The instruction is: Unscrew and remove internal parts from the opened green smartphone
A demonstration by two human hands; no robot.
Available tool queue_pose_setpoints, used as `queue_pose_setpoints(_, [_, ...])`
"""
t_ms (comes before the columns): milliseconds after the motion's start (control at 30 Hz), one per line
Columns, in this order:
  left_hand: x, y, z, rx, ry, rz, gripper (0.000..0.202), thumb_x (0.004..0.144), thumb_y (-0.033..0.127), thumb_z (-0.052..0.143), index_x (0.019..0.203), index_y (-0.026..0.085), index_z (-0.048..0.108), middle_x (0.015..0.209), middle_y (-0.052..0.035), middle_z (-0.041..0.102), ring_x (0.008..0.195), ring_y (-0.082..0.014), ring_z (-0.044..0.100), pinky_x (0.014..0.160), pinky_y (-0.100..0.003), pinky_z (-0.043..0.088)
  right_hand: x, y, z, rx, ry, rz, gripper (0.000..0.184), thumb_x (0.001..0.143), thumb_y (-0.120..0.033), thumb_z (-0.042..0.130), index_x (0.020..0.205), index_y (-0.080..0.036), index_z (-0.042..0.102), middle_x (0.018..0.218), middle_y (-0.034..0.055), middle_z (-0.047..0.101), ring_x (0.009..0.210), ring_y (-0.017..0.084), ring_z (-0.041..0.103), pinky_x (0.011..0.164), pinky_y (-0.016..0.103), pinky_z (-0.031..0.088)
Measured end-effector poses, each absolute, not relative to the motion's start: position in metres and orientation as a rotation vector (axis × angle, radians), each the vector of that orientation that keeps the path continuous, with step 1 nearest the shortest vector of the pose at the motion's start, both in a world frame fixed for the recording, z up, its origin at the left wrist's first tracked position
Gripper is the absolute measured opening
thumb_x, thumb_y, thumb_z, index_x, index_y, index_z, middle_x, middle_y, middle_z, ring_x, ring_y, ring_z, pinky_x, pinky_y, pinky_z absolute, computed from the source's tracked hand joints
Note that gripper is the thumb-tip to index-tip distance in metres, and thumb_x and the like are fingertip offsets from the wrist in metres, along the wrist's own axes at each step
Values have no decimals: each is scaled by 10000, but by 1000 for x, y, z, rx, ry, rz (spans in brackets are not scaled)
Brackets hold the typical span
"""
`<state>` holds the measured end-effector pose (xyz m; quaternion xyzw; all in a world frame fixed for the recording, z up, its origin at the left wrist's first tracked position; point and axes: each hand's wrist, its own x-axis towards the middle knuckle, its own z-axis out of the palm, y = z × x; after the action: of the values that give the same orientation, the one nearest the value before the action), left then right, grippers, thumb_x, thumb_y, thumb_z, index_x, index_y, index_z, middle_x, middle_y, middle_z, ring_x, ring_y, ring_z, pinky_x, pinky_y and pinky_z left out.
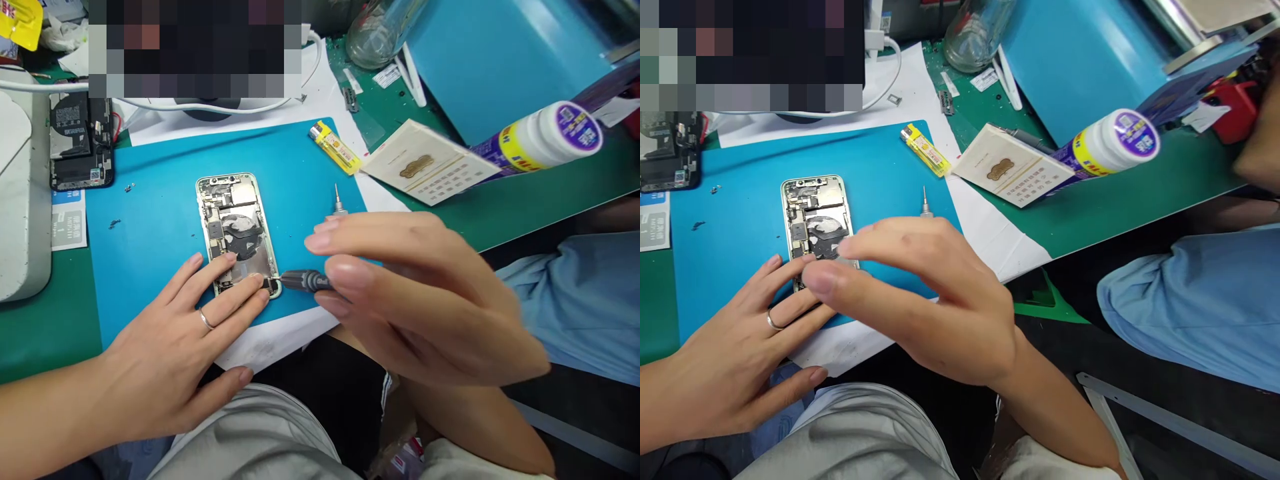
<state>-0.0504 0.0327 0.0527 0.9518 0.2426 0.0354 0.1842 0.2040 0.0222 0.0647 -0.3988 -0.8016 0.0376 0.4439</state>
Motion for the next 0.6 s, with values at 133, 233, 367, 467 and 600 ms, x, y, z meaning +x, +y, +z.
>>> queue_pose_setpoints(133, [-51,33,53,2692,679,89,670,1037,408,534,1639,162,374,1711,-48,387,1582,-380,262,1301,-624,209,200,23,67,-1022,-1948,135,191,978,-97,690,1111,-225,640,948,-10,788,939,141,763,942,292,649])
queue_pose_setpoints(233, [-51,32,52,2697,686,92,672,1040,414,535,1643,168,369,1717,-47,376,1584,-374,267,1313,-603,183,202,24,68,-987,-1977,132,188,982,-104,681,1128,-218,654,973,9,790,954,157,765,945,313,651])
queue_pose_setpoints(367, [-51,32,52,2687,690,127,683,1027,435,556,1636,179,380,1693,-59,417,1572,-377,299,1310,-616,189,206,26,66,-951,-2068,180,210,969,-33,647,1064,-215,692,995,15,796,951,169,770,958,350,660])
queue_pose_setpoints(467, [-51,32,51,2690,689,133,712,1022,474,569,1640,184,366,1691,-65,417,1572,-379,295,1307,-629,187,207,27,64,-982,-2051,172,132,977,-126,708,1082,-203,687,912,18,766,880,179,756,886,389,676])
queue_pose_setpoints(600, [-52,32,51,2677,691,111,703,1027,491,561,1633,191,372,1703,-63,392,1596,-374,239,1321,-618,143,205,25,62,-888,-2059,229,181,997,-43,632,1133,-156,674,1090,79,784,1088,177,755,978,344,654])
